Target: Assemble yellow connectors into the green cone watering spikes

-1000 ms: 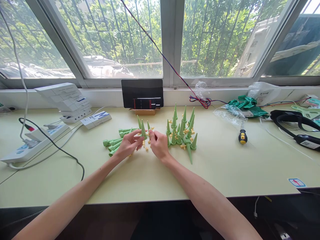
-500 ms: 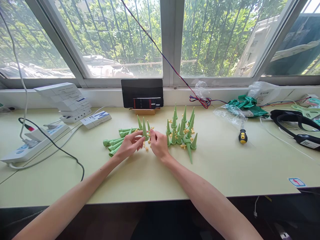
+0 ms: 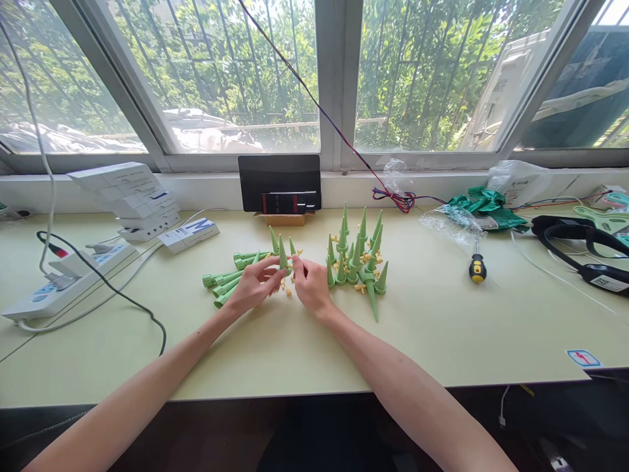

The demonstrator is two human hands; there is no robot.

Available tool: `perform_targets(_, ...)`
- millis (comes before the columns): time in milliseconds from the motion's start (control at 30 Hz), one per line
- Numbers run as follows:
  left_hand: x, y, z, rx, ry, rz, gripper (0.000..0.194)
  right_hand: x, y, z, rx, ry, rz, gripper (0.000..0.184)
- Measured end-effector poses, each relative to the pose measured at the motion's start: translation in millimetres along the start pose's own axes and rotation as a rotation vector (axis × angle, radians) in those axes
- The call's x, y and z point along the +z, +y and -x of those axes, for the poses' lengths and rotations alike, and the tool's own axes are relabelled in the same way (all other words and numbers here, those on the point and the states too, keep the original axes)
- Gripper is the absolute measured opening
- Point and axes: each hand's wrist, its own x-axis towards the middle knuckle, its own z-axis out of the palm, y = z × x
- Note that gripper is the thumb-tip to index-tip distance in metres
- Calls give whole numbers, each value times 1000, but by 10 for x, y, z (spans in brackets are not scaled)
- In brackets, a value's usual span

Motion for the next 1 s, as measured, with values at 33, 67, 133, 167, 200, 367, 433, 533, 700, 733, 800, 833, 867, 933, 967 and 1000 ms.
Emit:
perform_targets(33, 0, -4, -1, 11, -1, -2, 40, 0, -4, 2, 12, -4, -9, 57)
perform_targets(67, 0, -8, -3, 22, -3, -3, 39, 0, -10, 3, 23, -8, -19, 57)
perform_targets(133, 2, -15, -4, 42, -8, -4, 38, -2, -21, 4, 51, -13, -37, 57)
perform_targets(167, 3, -17, -5, 49, -9, -3, 37, -3, -26, 5, 66, -15, -44, 58)
perform_targets(200, 5, -19, -5, 55, -10, -2, 36, -5, -30, 4, 82, -18, -50, 58)
perform_targets(367, 12, -22, 1, 72, -17, -11, 35, -8, -40, 4, 135, -35, -69, 57)
perform_targets(433, 11, -16, 5, 76, -21, -26, 36, -5, -41, 7, 145, -42, -71, 57)
perform_targets(533, 8, 6, 10, 66, -19, -39, 37, 1, -41, 11, 143, -56, -58, 58)
perform_targets(700, 10, 36, 12, 11, 13, -48, 38, 10, -16, 9, 90, -67, -4, 61)
perform_targets(733, 13, 34, 13, 6, 21, -48, 37, 11, -9, 7, 78, -68, 2, 62)
perform_targets(800, 20, 25, 13, 5, 35, -50, 36, 12, 0, 4, 55, -72, 7, 61)
perform_targets(833, 24, 19, 13, 7, 41, -52, 35, 12, 1, 3, 46, -78, 9, 60)
perform_targets(867, 26, 14, 12, 7, 51, -54, 35, 11, -1, 4, 40, -82, 11, 58)
perform_targets(933, 26, 9, 9, -8, 81, -54, 35, 8, -10, 7, 38, -90, 3, 53)
perform_targets(967, 24, 9, 5, -24, 97, -50, 36, 5, -15, 10, 40, -91, -5, 49)
perform_targets(1000, 20, 11, 1, -42, 113, -45, 37, 2, -20, 12, 40, -91, -13, 45)
